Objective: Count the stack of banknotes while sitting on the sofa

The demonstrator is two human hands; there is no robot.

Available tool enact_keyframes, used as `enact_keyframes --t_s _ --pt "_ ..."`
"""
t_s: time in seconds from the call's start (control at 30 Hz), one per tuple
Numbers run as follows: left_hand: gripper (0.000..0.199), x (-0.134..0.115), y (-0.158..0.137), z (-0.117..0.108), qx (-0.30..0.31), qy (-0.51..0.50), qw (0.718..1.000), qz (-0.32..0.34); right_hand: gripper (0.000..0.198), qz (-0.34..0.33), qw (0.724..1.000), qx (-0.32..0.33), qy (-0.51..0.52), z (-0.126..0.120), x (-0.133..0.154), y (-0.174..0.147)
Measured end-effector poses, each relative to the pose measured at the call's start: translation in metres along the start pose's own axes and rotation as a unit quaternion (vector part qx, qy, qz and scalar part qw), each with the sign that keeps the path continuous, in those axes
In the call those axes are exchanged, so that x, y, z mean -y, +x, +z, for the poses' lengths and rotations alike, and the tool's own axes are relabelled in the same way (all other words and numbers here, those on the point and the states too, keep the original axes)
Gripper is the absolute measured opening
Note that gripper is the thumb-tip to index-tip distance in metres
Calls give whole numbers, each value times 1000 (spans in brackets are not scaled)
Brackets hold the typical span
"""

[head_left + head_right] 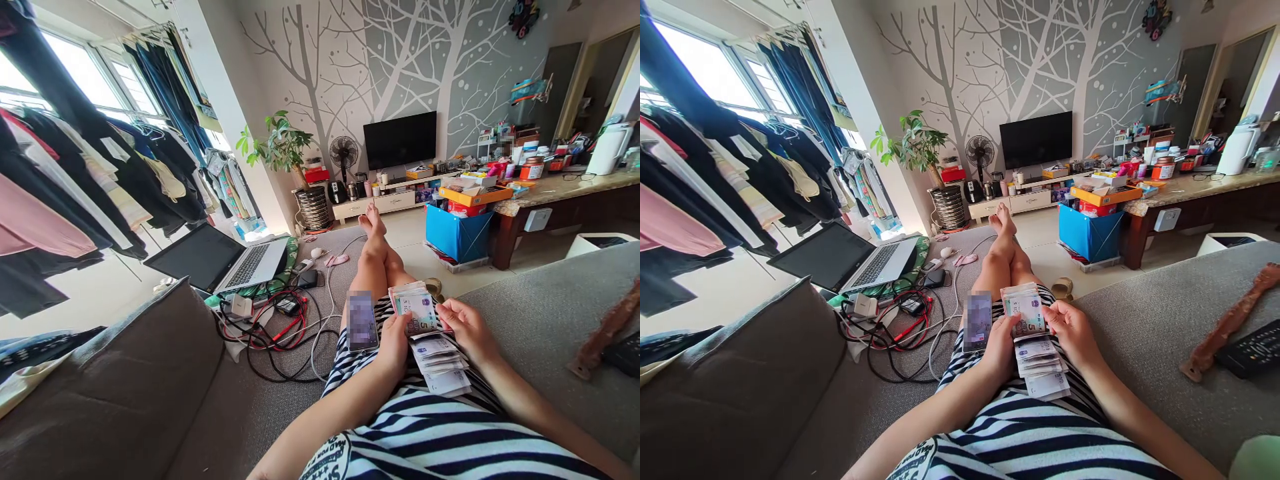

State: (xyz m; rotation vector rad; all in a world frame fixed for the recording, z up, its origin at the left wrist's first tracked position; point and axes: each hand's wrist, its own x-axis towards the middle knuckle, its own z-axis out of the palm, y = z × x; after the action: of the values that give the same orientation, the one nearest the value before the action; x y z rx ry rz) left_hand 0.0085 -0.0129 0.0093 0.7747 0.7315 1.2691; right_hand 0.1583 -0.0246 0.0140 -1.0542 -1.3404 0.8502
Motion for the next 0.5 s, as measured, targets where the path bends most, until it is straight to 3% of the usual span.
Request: enact_keyframes --t_s 0.27,0.5 --pt "22 0 -2 1 2 -14 1000 -8 60 -9 999 -33 -19 2 -22 8" --pt "33 5 2 -3 -1 -16 1000 6 53 -10 999 -40 -15 2 -14 5"
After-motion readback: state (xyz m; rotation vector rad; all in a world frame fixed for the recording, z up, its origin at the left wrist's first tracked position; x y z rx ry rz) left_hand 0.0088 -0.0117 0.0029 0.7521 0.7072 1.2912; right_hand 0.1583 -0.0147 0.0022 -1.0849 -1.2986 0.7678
